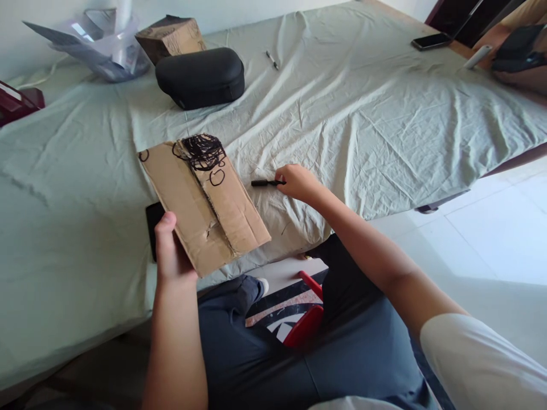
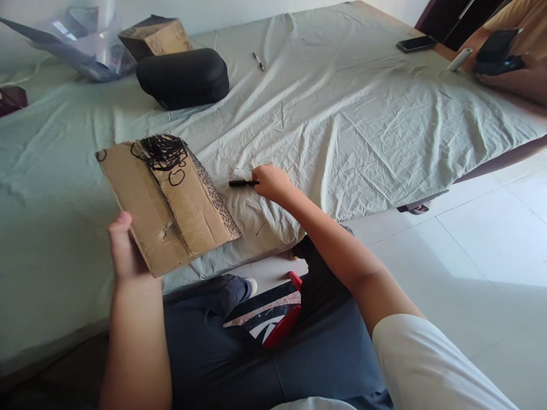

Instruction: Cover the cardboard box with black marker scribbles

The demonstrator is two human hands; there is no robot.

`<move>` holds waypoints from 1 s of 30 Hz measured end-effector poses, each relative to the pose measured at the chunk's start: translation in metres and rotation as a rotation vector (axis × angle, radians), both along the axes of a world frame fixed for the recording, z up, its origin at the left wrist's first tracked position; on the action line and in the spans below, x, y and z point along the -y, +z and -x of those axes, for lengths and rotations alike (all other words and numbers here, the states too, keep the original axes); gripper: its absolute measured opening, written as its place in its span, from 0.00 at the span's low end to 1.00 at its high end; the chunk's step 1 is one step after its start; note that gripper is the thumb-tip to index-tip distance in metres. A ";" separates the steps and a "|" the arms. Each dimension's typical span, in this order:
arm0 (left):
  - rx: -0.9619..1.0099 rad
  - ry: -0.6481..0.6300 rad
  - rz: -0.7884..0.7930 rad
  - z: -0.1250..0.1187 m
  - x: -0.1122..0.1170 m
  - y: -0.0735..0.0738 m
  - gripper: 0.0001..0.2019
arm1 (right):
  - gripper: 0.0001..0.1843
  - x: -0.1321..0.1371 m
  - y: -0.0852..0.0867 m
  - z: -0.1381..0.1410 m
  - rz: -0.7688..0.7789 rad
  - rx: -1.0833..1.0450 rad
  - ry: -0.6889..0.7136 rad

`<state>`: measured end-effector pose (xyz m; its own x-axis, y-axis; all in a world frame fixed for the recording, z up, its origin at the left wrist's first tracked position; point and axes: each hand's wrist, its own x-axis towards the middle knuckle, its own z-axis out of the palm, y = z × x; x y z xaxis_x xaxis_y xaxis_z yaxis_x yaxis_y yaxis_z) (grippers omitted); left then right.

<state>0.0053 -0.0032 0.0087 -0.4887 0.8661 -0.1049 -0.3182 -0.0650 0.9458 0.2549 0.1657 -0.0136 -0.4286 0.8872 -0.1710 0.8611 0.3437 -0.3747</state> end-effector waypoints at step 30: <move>0.000 -0.012 -0.005 0.004 0.003 -0.004 0.26 | 0.36 0.014 -0.007 0.029 0.086 -1.084 -0.080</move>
